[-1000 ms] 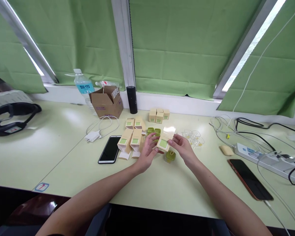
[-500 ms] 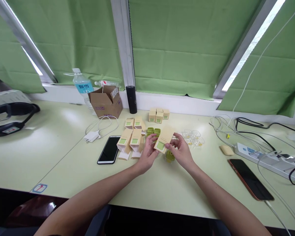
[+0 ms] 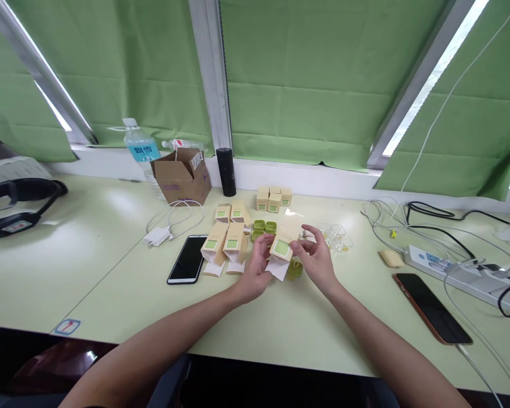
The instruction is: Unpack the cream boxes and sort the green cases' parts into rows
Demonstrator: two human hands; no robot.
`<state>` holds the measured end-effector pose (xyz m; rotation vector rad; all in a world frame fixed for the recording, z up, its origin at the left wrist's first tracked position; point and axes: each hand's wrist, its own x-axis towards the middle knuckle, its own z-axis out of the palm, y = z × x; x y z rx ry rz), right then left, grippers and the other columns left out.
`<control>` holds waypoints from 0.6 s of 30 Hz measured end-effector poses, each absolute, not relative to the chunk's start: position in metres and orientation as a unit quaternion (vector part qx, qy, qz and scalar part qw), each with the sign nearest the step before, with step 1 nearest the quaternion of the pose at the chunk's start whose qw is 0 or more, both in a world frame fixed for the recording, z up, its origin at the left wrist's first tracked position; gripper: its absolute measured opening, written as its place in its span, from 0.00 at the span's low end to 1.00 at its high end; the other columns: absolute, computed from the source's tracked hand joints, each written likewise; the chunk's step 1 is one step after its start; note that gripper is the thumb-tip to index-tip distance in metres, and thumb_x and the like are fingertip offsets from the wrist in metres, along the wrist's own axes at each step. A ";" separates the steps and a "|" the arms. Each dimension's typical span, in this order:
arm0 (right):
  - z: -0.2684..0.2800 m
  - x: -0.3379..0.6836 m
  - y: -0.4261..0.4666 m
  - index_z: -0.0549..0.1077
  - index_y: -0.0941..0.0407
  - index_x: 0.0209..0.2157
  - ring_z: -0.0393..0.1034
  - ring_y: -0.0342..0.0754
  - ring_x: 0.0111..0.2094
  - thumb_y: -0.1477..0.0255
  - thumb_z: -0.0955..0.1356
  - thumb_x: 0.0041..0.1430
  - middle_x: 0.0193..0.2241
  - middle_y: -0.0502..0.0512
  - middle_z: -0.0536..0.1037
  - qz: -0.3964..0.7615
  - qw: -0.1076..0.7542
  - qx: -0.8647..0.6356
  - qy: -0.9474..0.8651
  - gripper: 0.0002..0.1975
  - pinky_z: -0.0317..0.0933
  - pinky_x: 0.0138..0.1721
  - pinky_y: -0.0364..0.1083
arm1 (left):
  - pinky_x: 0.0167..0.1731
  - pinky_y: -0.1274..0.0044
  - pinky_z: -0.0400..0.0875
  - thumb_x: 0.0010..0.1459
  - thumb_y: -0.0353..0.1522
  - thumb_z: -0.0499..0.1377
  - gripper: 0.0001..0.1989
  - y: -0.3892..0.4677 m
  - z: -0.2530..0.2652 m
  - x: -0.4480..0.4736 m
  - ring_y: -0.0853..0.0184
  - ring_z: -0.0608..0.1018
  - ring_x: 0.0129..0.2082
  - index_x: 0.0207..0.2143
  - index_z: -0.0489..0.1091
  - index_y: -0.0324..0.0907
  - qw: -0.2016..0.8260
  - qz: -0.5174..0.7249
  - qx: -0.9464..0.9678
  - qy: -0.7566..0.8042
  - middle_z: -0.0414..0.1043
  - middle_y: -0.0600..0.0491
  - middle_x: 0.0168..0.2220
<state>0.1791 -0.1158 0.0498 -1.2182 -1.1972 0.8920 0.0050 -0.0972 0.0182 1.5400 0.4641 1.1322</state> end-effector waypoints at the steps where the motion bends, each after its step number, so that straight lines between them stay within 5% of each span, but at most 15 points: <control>1: 0.050 0.181 -0.115 0.62 0.51 0.56 0.75 0.52 0.32 0.48 0.74 0.52 0.26 0.48 0.79 0.388 0.574 -0.516 -0.503 0.37 0.68 0.36 0.50 | 0.52 0.64 0.73 0.56 0.31 0.61 0.35 -0.097 0.017 0.005 0.55 0.72 0.59 0.62 0.48 0.50 0.560 0.475 0.652 0.189 0.61 0.42 0.63; 11: 0.045 0.181 -0.114 0.62 0.51 0.55 0.73 0.50 0.32 0.49 0.75 0.51 0.28 0.47 0.79 0.394 0.571 -0.511 -0.507 0.38 0.67 0.37 0.50 | 0.58 0.61 0.68 0.65 0.38 0.61 0.27 -0.100 0.017 0.003 0.54 0.72 0.60 0.61 0.55 0.45 0.463 0.475 0.697 0.271 0.67 0.40 0.60; 18: 0.042 0.183 -0.111 0.63 0.51 0.54 0.76 0.51 0.34 0.51 0.77 0.48 0.29 0.49 0.80 0.414 0.585 -0.505 -0.481 0.37 0.70 0.33 0.48 | 0.54 0.64 0.73 0.72 0.37 0.49 0.24 -0.098 0.013 0.000 0.56 0.75 0.57 0.67 0.52 0.44 0.425 0.451 0.735 0.275 0.69 0.40 0.60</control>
